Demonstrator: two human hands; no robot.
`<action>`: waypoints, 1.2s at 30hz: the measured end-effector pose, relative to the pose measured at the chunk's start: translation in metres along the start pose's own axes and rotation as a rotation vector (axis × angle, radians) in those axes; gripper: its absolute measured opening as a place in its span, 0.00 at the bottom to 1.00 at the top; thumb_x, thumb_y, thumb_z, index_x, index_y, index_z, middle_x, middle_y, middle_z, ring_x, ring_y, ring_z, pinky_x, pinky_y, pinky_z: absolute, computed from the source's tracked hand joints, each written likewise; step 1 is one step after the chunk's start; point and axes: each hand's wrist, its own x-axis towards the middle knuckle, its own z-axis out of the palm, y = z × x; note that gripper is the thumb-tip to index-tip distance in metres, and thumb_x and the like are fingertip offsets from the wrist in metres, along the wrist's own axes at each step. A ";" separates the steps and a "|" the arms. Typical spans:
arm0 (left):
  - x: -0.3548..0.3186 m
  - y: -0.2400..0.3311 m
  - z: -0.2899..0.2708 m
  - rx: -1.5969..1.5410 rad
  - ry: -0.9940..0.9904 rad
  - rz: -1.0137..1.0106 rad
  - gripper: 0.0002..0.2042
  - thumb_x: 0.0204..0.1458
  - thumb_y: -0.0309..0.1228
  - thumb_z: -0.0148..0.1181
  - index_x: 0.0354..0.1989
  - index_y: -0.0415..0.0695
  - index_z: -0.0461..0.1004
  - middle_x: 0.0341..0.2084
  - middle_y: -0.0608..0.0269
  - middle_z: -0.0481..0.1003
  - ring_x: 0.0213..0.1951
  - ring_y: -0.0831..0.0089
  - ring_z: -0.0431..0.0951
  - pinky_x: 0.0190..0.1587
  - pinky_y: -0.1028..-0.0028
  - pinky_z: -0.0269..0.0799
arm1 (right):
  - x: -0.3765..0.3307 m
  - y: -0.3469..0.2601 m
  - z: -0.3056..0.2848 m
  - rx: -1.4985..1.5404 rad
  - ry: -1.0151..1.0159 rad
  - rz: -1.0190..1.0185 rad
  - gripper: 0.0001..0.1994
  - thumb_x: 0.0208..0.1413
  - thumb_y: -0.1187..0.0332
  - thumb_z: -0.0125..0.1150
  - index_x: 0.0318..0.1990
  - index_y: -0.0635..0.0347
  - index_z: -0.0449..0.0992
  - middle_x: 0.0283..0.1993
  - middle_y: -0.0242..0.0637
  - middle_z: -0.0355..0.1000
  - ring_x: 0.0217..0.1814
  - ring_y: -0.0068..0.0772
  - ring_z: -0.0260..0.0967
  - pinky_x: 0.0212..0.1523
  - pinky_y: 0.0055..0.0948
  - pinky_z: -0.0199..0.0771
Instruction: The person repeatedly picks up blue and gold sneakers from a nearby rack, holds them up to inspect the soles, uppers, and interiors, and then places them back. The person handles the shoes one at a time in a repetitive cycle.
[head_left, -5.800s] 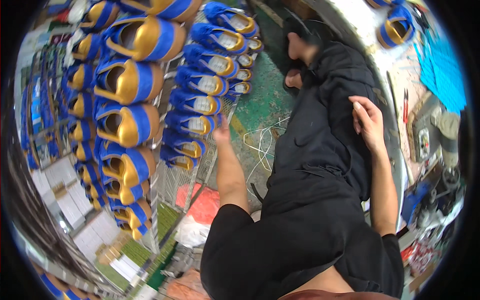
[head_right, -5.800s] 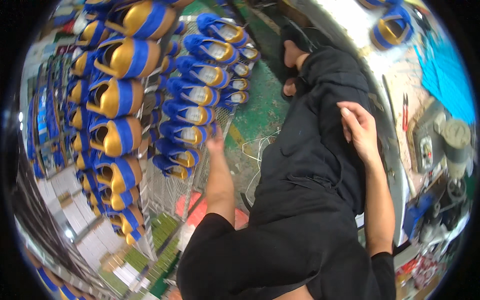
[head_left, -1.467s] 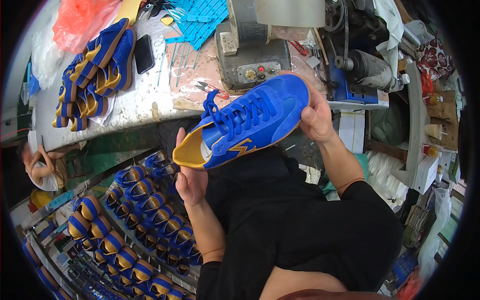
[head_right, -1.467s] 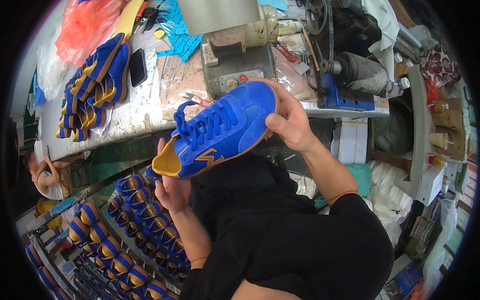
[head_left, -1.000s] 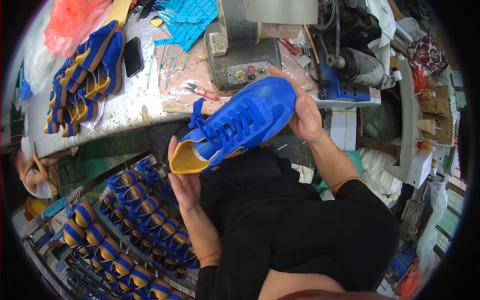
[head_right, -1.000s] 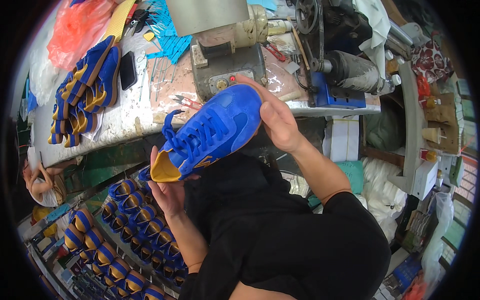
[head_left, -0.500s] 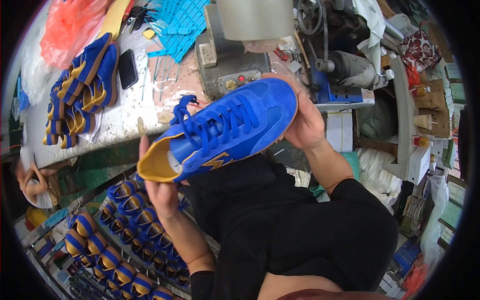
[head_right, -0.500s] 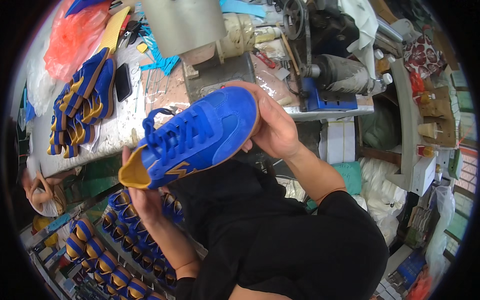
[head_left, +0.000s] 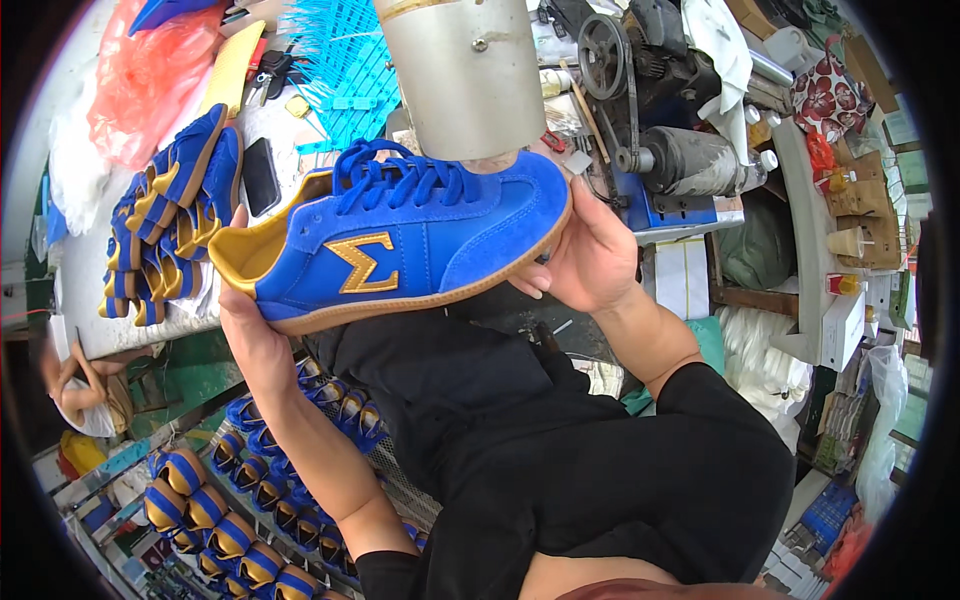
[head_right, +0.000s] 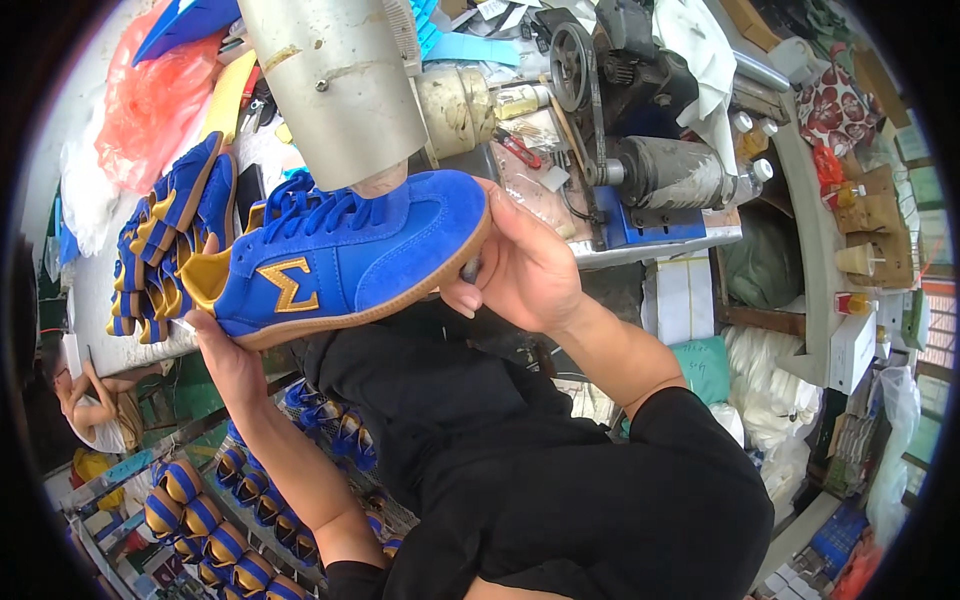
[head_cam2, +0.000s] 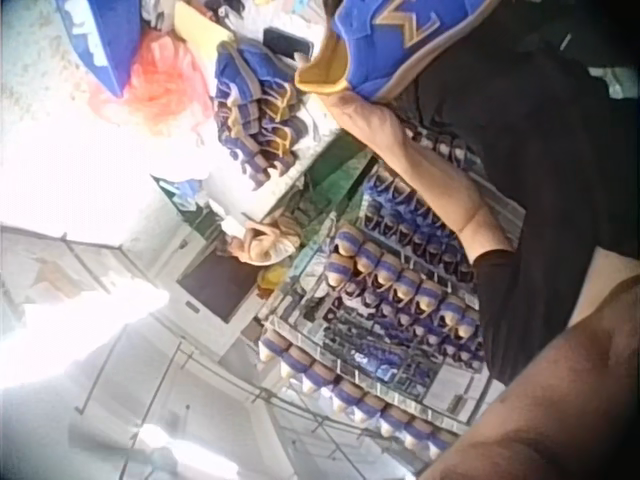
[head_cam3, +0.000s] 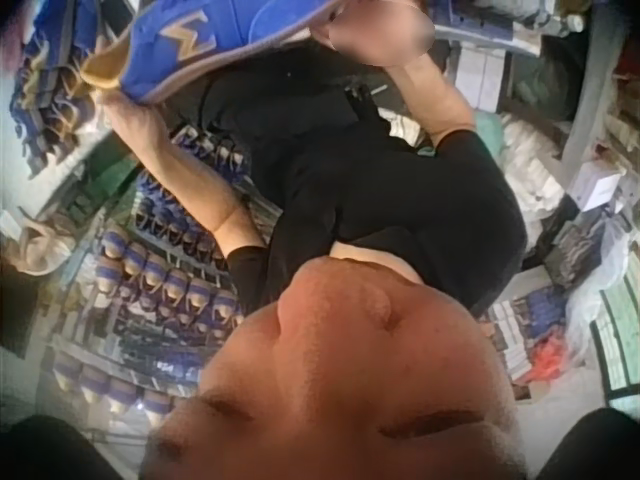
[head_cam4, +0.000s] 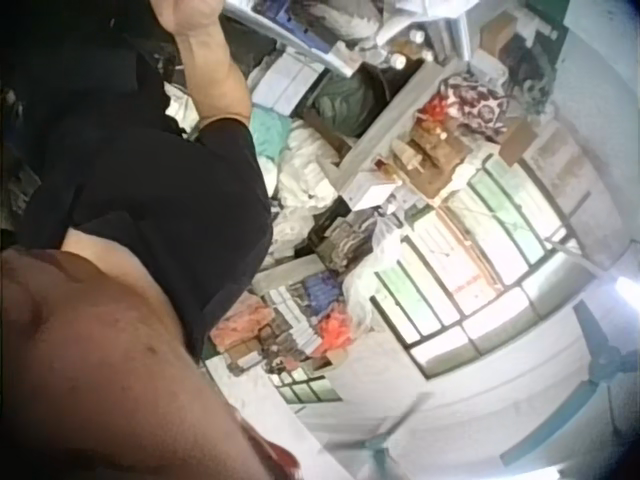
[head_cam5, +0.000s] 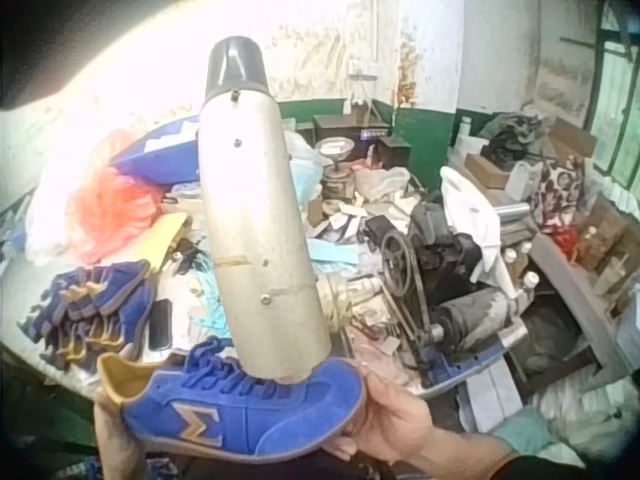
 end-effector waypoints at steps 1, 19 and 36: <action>0.003 -0.001 0.001 -0.022 0.004 -0.016 0.45 0.60 0.64 0.38 0.69 0.31 0.51 0.62 0.50 0.64 0.60 0.67 0.69 0.63 0.67 0.63 | 0.000 0.001 0.000 0.003 0.018 0.001 0.23 0.71 0.54 0.34 0.63 0.61 0.60 0.47 0.44 0.72 0.27 0.35 0.64 0.28 0.34 0.67; -0.018 -0.018 -0.016 -0.331 0.146 0.003 0.41 0.59 0.54 0.52 0.71 0.38 0.48 0.67 0.54 0.58 0.64 0.64 0.66 0.65 0.62 0.63 | 0.002 0.006 -0.002 -0.255 0.069 0.002 0.29 0.62 0.56 0.48 0.66 0.63 0.55 0.57 0.41 0.67 0.43 0.28 0.70 0.33 0.27 0.71; -0.047 -0.023 0.000 -0.234 0.165 -0.059 0.49 0.52 0.61 0.58 0.67 0.28 0.53 0.61 0.46 0.64 0.62 0.62 0.68 0.63 0.64 0.66 | -0.003 -0.005 -0.004 -0.338 0.148 -0.047 0.24 0.69 0.58 0.40 0.63 0.69 0.60 0.41 0.41 0.74 0.30 0.26 0.70 0.28 0.25 0.70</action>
